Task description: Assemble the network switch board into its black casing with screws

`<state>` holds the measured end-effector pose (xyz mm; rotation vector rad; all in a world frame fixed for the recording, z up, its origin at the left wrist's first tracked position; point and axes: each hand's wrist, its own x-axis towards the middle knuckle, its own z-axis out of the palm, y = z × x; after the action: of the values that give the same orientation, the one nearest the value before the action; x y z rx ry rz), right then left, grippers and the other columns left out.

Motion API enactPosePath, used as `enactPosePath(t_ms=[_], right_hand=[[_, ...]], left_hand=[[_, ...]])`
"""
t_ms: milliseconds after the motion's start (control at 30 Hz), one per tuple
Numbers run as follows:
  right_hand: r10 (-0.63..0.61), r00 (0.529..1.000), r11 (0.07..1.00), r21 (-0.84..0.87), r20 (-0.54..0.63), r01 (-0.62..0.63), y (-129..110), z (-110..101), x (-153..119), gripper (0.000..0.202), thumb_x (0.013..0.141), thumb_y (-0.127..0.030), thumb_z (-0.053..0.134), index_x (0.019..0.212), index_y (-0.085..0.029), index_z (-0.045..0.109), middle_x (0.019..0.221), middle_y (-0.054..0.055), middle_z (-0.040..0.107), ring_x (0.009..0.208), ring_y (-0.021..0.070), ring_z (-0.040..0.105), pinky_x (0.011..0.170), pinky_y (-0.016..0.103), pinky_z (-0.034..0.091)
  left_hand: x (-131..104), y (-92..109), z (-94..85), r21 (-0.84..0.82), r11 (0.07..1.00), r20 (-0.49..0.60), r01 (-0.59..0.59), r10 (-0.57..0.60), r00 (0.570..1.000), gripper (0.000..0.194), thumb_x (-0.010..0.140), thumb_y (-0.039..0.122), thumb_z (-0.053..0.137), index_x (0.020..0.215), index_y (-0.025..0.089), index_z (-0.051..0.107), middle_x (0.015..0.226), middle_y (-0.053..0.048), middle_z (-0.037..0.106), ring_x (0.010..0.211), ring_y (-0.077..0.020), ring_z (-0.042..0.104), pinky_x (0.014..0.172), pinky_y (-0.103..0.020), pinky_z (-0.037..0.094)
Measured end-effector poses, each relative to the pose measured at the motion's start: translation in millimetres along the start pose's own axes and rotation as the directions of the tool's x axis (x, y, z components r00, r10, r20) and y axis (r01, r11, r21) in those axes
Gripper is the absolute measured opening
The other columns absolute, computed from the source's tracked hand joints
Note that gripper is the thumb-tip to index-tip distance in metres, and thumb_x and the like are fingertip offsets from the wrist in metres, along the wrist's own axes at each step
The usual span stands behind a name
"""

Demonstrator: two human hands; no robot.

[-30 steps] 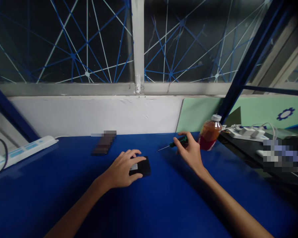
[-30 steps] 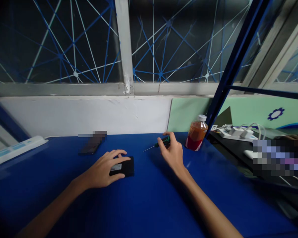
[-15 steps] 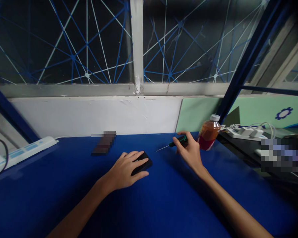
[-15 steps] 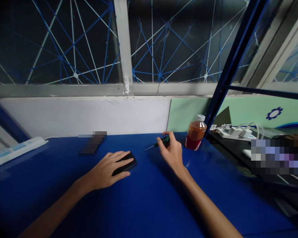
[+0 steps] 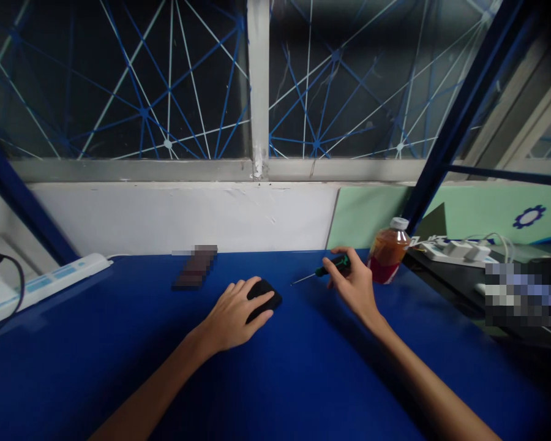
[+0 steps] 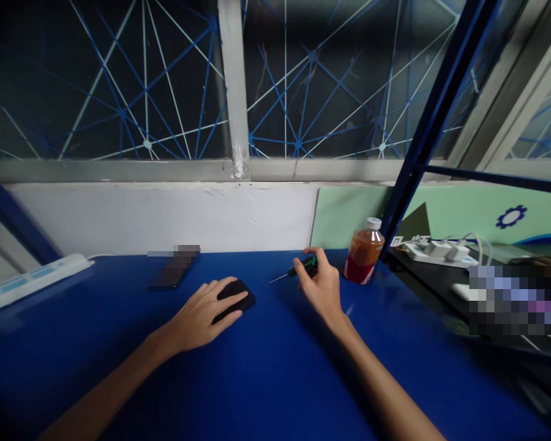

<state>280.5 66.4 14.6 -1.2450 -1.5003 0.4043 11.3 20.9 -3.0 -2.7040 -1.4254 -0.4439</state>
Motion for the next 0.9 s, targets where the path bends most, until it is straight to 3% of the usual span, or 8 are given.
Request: enactPosePath(t_ms=[233, 367, 467, 633, 767, 833, 900], right_hand=[[-0.012, 1.000, 1.000, 0.005, -0.022, 0.013, 4, 1, 1, 0.031, 0.083, -0.046, 0.060, 0.101, -0.021, 0.055, 0.051, -0.003, 0.062, 0.040, 0.0170, 0.059, 0.043, 0.027, 0.045], [-0.023, 1.000, 1.000, 0.004, -0.010, 0.023, 2, 1, 1, 0.031, 0.084, -0.045, 0.059, 0.102, -0.020, 0.054, 0.050, -0.003, 0.060, 0.040, 0.0165, 0.059, 0.043, 0.026, 0.044], [-0.021, 1.000, 1.000, 0.014, 0.002, 0.021, 1, 0, 0, 0.031, 0.084, -0.044, 0.059, 0.102, -0.020, 0.055, 0.049, -0.003, 0.060, 0.040, 0.0156, 0.058, 0.044, 0.026, 0.044], [-0.009, 1.000, 1.000, 0.028, -0.003, 0.009, 3, -1, 0, 0.032, 0.084, -0.045, 0.059, 0.103, -0.019, 0.056, 0.047, -0.004, 0.059, 0.039, 0.0156, 0.057, 0.045, 0.027, 0.044], [-0.002, 1.000, 1.000, 0.029, -0.010, 0.003, 6, 0, 1, 0.033, 0.084, -0.046, 0.059, 0.103, -0.020, 0.056, 0.046, -0.003, 0.059, 0.039, 0.0161, 0.057, 0.044, 0.027, 0.044], [0.001, 1.000, 0.999, 0.043, -0.008, 0.000, 7, -1, 2, 0.033, 0.084, -0.047, 0.059, 0.103, -0.020, 0.056, 0.046, -0.003, 0.060, 0.039, 0.0163, 0.057, 0.044, 0.027, 0.044], [0.000, 1.000, 0.998, 0.058, -0.008, 0.001, 6, -1, 2, 0.034, 0.084, -0.047, 0.059, 0.102, -0.020, 0.056, 0.047, -0.003, 0.060, 0.040, 0.0166, 0.058, 0.044, 0.027, 0.045]], left_hand=[[0, -10, 1.2, 0.097, 0.989, -0.114, 0.109, -0.098, 0.989, 0.046, 0.096, 0.050, 0.036, 0.123, 0.023, 0.061, 0.128, -0.016, 0.052, 0.107, -0.0353, 0.055, 0.086, -0.053, 0.044], [1, -17, -0.9, 0.101, 0.995, -0.093, -0.009, 0.018, 0.996, 0.040, 0.098, 0.045, 0.036, 0.128, 0.028, 0.055, 0.139, -0.012, 0.047, 0.124, -0.0344, 0.044, 0.097, -0.057, 0.033], [1, -19, 0.1, 0.034, 0.998, -0.029, -0.053, 0.053, 0.998, 0.039, 0.099, 0.043, 0.032, 0.133, 0.033, 0.050, 0.139, -0.007, 0.049, 0.125, -0.0303, 0.045, 0.099, -0.053, 0.033], [0, -21, 1.4, 0.109, 0.990, -0.063, 0.085, -0.078, 0.995, 0.043, 0.098, 0.047, 0.032, 0.129, 0.028, 0.055, 0.113, -0.009, 0.063, 0.101, -0.0279, 0.056, 0.085, -0.044, 0.038], [-2, -23, -3.4, 0.258, 0.948, -0.165, 0.187, -0.148, 0.975, 0.044, 0.096, 0.047, 0.036, 0.114, 0.020, 0.066, 0.087, -0.012, 0.066, 0.087, -0.0300, 0.055, 0.082, -0.048, 0.037], [-1, -22, -5.6, 0.281, 0.937, -0.207, 0.207, -0.151, 0.967, 0.044, 0.096, 0.046, 0.037, 0.102, 0.017, 0.070, 0.091, -0.015, 0.066, 0.095, -0.0338, 0.053, 0.086, -0.053, 0.034], [0, -19, -5.8, 0.231, 0.963, -0.208, 0.137, -0.088, 0.974, 0.041, 0.096, 0.044, 0.037, 0.103, 0.019, 0.068, 0.110, -0.015, 0.063, 0.107, -0.0348, 0.050, 0.092, -0.055, 0.031]])
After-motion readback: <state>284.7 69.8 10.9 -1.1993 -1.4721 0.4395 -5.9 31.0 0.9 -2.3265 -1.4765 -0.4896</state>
